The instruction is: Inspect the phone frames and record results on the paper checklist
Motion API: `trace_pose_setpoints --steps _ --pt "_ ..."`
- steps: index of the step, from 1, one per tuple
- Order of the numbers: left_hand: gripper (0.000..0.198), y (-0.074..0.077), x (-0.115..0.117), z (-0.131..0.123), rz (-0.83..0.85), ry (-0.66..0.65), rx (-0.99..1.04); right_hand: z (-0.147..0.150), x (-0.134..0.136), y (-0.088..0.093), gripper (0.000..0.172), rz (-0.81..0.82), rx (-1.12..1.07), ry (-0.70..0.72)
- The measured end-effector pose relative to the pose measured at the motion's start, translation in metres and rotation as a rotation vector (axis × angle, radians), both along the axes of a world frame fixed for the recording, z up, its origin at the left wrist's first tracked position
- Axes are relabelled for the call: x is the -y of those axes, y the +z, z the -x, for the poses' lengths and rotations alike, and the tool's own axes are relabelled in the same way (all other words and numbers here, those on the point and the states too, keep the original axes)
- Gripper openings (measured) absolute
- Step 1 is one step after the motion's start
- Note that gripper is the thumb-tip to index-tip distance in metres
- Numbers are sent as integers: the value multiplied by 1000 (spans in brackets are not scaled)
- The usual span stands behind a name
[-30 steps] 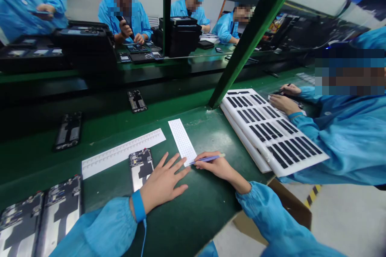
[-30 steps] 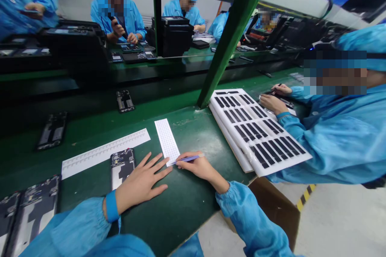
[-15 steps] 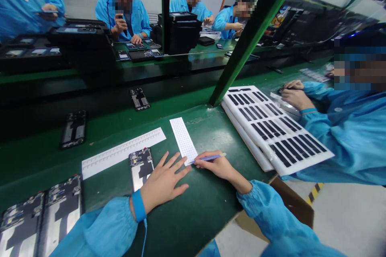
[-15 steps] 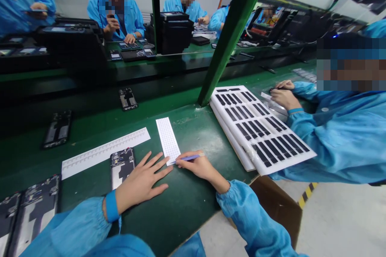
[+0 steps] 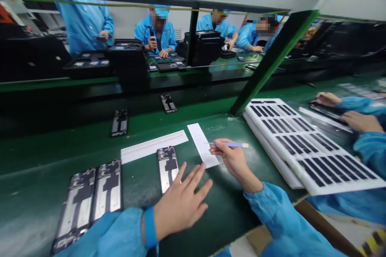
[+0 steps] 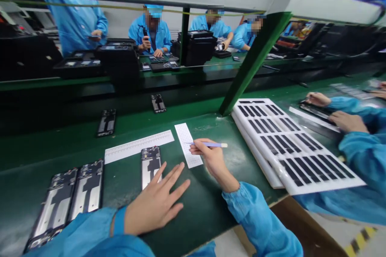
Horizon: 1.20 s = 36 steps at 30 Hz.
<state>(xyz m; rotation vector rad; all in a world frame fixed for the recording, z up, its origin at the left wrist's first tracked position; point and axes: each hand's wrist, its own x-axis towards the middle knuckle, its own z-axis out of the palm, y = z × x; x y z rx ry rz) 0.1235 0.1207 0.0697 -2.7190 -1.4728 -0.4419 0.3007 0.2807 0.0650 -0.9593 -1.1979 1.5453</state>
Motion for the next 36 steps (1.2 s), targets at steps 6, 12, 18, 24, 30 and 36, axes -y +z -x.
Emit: trace_pose_setpoints --steps 6,12,18,24,30,36 --pt "35 -18 32 78 -98 442 83 96 8 -13 45 -22 134 457" --pt "62 -52 12 100 -55 546 66 115 5 -47 45 -23 218 541" --pt "62 -53 12 97 19 544 90 111 4 -41 43 0 244 553" --pt "60 -53 11 97 33 532 68 113 7 -44 37 -40 256 563" --pt "49 -45 11 93 -25 594 18 109 -2 -31 39 -100 182 405" --pt "55 -26 -9 88 -103 609 28 92 -54 -11 44 -156 173 154"
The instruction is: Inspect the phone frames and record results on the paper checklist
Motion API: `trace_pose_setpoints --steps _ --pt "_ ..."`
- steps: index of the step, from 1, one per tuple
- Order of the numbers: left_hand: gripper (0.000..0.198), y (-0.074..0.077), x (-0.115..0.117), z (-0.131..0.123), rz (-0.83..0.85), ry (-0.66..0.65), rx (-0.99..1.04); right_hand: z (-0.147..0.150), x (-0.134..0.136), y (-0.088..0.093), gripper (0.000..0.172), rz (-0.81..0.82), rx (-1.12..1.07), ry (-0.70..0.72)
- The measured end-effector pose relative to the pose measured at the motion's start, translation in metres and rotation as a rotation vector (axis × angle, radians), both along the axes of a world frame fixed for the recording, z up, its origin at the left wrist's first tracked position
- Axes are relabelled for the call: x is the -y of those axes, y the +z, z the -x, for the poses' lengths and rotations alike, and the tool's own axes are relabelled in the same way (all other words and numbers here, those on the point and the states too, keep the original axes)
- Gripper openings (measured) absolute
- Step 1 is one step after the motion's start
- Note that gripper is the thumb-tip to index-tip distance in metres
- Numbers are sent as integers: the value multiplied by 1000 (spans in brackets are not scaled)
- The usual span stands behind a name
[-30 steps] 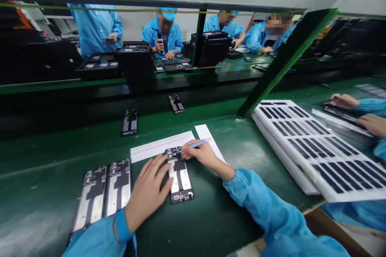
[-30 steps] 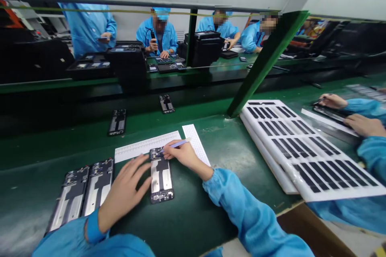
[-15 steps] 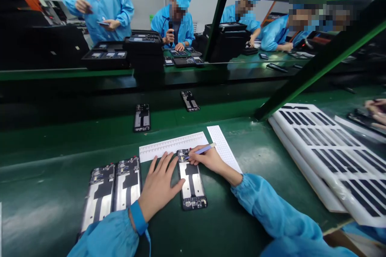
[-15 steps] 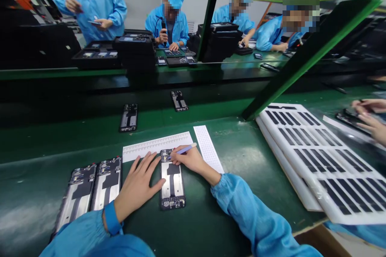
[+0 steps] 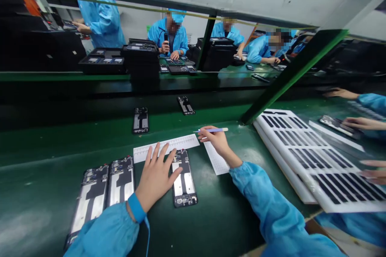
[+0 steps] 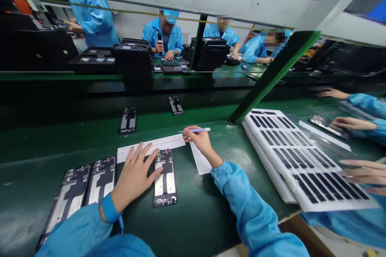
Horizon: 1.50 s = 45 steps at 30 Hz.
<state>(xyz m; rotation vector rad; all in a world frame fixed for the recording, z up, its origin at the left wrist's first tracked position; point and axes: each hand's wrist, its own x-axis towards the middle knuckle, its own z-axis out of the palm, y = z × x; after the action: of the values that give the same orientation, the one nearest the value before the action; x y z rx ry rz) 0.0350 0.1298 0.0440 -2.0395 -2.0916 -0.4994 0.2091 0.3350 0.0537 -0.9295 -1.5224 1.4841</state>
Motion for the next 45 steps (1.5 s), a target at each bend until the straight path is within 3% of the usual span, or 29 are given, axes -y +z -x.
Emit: trace_pose_setpoints --steps 5,9,15,22,27,30,32,35,39,42,45 --pt "57 8 -56 -13 13 -67 25 -6 -17 -19 44 39 88 39" --pt "64 -7 -84 -18 36 -151 57 -11 -19 -29 43 60 88 37" --pt "61 -31 -86 -16 136 -221 69 -14 -19 -27 40 65 77 56" --pt "61 -30 -84 -16 171 -215 100 -12 -21 -26 41 80 57 96" --pt "62 -23 -89 -18 209 -220 126 -18 -9 -5 43 87 1 43" --pt "68 -1 -70 -12 235 -209 181 -28 37 9 36 21 -93 -121" --pt "70 16 -38 -5 223 -201 218 -39 81 10 29 -20 -128 -224" --pt "63 28 28 0 203 -250 191 -54 145 -1 26 28 -1 -9" --pt "59 3 92 -9 219 -347 56 -64 182 -21 25 67 129 167" --pt "56 -18 102 -19 191 -430 16 -66 179 -27 23 47 198 216" --pt "52 -23 96 -22 185 -465 49 -67 176 -27 21 43 229 228"
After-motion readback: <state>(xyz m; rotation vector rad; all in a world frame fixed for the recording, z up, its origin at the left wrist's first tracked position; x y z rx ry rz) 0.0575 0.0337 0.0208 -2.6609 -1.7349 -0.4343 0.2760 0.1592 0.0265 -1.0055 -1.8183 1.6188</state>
